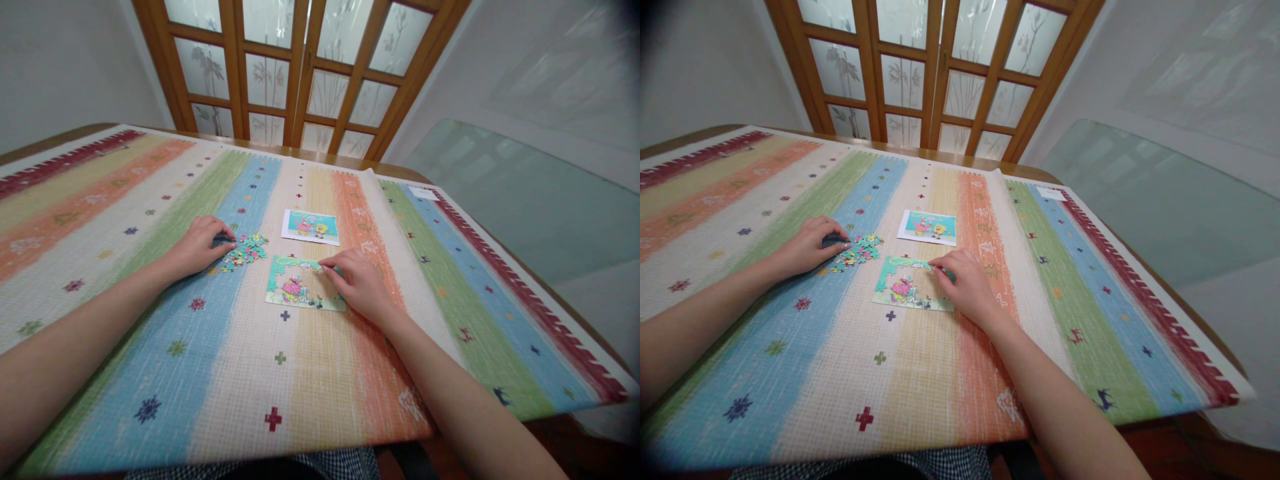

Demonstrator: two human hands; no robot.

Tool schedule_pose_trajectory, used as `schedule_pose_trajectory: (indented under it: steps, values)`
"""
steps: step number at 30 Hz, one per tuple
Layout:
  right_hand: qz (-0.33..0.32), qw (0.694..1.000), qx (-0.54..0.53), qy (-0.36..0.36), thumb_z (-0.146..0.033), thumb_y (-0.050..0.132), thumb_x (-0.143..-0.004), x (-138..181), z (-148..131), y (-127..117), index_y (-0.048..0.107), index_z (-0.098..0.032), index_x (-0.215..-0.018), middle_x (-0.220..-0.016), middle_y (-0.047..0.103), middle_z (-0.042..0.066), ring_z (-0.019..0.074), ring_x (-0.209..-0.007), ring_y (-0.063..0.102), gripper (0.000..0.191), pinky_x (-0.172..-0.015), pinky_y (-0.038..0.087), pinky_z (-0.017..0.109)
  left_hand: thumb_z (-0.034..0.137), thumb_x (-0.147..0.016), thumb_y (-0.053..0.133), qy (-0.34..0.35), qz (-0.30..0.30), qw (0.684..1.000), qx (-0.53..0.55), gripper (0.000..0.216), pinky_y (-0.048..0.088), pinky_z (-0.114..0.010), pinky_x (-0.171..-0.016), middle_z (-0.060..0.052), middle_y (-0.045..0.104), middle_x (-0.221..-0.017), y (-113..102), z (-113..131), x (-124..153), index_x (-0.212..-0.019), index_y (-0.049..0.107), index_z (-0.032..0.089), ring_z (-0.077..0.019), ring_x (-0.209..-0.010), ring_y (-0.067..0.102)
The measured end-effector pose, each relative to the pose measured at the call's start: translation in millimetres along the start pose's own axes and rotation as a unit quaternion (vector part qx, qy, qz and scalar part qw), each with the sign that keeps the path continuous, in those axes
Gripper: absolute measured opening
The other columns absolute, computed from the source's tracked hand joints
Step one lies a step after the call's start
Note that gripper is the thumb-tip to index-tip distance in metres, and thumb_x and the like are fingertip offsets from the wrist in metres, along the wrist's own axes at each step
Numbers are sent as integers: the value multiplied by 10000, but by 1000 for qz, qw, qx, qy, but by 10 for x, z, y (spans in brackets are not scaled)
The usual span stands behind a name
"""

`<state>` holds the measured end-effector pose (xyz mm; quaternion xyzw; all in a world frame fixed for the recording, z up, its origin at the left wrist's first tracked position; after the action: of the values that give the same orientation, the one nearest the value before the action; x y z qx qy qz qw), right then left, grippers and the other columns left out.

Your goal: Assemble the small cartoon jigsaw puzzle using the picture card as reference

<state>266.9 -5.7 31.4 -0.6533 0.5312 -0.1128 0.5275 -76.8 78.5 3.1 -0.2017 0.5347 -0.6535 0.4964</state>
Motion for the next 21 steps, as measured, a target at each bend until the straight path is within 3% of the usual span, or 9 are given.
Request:
schedule_pose_trajectory:
  steps: [6,11,21]
  values:
    - [2,1000,2,-2,-234,570,-971,2,5,3,728,-236,-1026,-954,739,77,257,-967,643,167,-860,483,428,676,-904,479,-11,16,1000,-13,539,420,-520,-1041,-132,657,-1041,-29,12,-9,-1028,650,180,-327,-1079,592]
    - [5,1000,0,-3,-227,569,-969,3,-5,-7,728,-237,-1017,-947,738,74,255,-961,646,166,-851,487,425,708,-914,449,-20,-6,998,-52,618,416,-537,-1044,-153,652,-1105,-31,-4,-1,-1106,673,164,-356,-1133,567]
    - [1,1000,0,0,-237,574,-974,1,-13,-2,731,-251,-1018,-952,741,73,259,-971,647,164,-857,490,436,714,-895,476,-11,4,1000,-22,570,418,-506,-1040,-122,658,-1052,-14,16,-5,-1031,681,200,-327,-1097,572]
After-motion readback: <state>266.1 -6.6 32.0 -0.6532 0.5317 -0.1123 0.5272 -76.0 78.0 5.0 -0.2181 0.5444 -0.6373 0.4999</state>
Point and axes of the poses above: each hand's wrist, its own x-axis away from the middle knuckle, its own y-axis out of the palm, z = x × y, the point moved 4 cm from there along -x, towards the middle knuckle
